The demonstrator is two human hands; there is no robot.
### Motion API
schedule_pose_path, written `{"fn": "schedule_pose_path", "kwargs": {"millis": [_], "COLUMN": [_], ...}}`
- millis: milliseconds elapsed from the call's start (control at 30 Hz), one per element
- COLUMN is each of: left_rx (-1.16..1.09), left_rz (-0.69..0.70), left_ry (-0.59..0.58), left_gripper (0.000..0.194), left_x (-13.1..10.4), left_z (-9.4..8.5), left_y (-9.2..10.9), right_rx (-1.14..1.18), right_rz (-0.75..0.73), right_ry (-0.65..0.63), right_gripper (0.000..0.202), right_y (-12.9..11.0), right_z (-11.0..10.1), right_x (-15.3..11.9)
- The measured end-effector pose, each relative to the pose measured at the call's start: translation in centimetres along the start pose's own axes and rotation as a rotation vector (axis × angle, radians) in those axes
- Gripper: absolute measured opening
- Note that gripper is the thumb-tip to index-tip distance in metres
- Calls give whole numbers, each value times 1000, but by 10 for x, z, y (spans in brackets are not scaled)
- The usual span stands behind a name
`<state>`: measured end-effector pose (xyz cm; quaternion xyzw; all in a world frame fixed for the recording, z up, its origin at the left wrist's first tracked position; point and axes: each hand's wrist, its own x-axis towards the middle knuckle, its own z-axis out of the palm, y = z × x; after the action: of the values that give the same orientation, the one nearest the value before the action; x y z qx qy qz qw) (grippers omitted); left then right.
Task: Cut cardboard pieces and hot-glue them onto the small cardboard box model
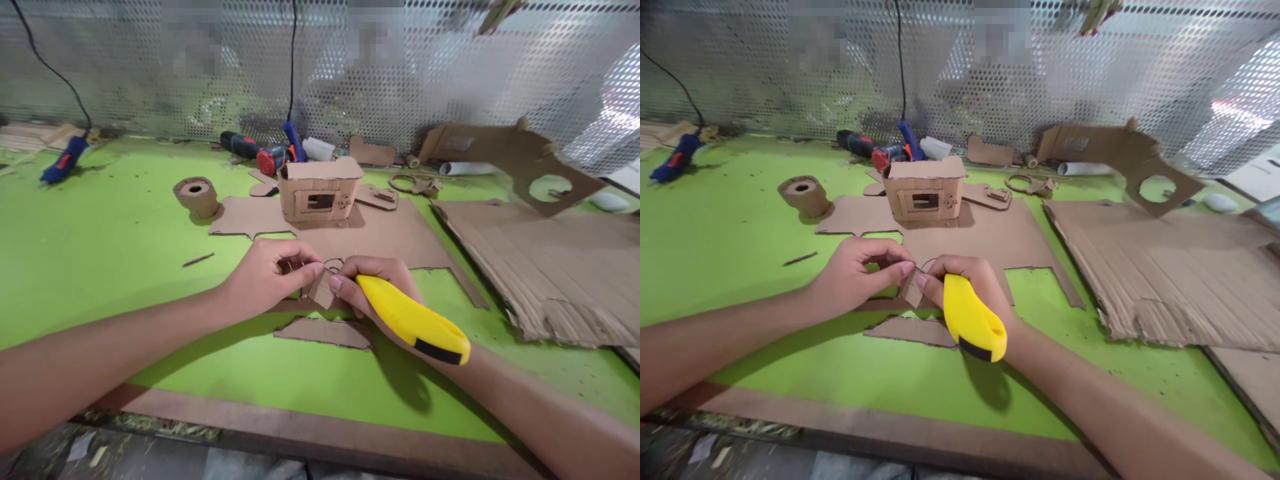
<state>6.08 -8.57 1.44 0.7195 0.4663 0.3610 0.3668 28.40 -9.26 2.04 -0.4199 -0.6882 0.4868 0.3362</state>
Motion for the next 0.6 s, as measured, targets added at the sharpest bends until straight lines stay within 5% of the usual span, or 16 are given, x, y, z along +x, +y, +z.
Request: {"fn": "schedule_pose_path", "kwargs": {"millis": [233,600], "left_rx": [113,-122], "left_rz": [44,-38], "left_ry": [-22,79], "left_gripper": [23,22], "left_x": [-2,-1], "left_z": [-1,-1], "left_y": [2,3], "right_rx": [-26,-26], "right_rz": [15,19], "right_ry": [45,214], "right_gripper": [44,46], "right_y": [-2,-9], "right_z": [1,-3], "right_x": [-1,1]}}
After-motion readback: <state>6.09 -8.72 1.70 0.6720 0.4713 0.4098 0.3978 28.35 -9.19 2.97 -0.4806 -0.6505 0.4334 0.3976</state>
